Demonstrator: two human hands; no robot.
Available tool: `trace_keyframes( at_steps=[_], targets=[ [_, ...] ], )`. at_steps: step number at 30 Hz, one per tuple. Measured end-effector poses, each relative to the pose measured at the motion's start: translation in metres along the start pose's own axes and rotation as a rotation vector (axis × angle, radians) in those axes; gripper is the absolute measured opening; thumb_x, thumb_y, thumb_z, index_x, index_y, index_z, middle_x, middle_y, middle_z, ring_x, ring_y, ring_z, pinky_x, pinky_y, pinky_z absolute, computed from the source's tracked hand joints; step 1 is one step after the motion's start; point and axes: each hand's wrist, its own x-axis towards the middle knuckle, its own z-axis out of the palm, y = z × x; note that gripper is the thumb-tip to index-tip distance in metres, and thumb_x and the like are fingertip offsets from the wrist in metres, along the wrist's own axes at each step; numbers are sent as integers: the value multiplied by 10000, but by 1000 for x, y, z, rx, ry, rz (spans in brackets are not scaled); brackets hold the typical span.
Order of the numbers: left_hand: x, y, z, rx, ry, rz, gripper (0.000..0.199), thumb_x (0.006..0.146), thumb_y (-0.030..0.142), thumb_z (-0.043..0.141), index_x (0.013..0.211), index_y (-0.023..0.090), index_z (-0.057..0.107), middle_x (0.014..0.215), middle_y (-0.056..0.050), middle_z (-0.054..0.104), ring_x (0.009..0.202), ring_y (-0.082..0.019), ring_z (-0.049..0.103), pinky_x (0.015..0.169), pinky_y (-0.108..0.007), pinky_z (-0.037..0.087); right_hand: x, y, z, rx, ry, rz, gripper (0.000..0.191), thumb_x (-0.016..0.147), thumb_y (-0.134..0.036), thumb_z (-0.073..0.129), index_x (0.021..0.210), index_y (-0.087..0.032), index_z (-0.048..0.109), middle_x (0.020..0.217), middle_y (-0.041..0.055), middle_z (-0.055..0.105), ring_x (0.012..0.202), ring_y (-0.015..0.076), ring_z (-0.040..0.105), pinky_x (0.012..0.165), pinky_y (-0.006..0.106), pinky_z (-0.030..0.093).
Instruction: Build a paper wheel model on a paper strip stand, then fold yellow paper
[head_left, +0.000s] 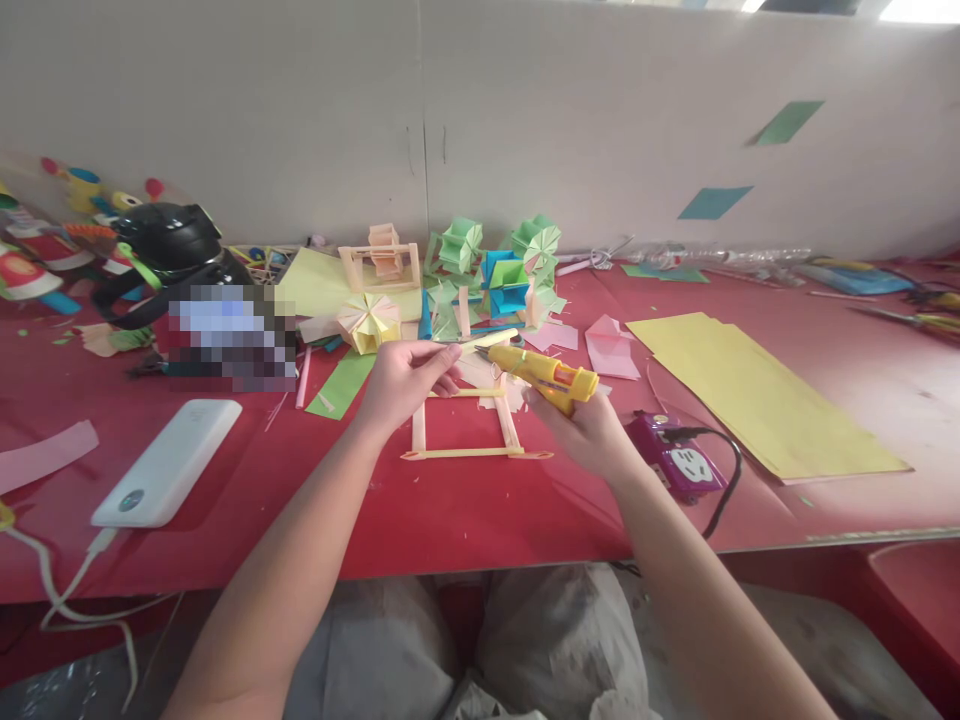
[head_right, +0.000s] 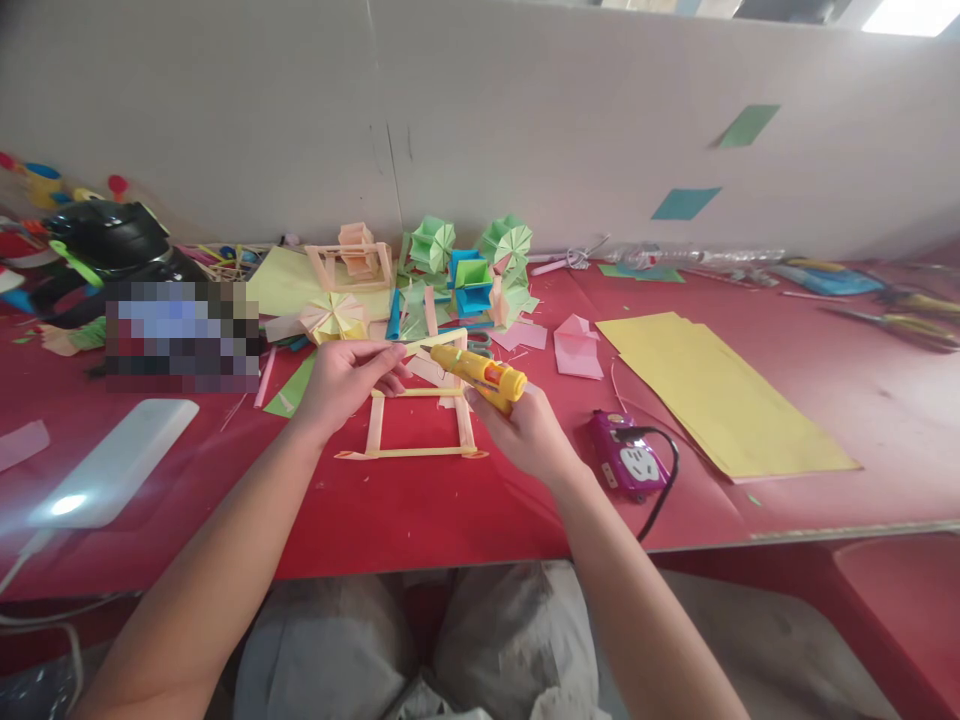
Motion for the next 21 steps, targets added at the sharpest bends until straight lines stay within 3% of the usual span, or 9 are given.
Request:
trace_keyframes(
  at_steps=[14,21],
  targets=[
    [-1,4,-1,-1,19,-4,390,803,525,747,788,135,756,704,-80,736,571,-170,691,548,-273,588,3,3,-1,-16,27,42,252,943,-440,546,866,-203,581,657,-20,412,573,130,373,522,288,331],
    [1,4,-6,32,49,14,366,822,492,731,792,127,753,685,-63,730,549,-151,683,520,-243,570,10,17,-13,-79,159,173,280,878,-469,596,785,-208,556,592,-29,388,526,126,347,493,292,296]
  ],
)
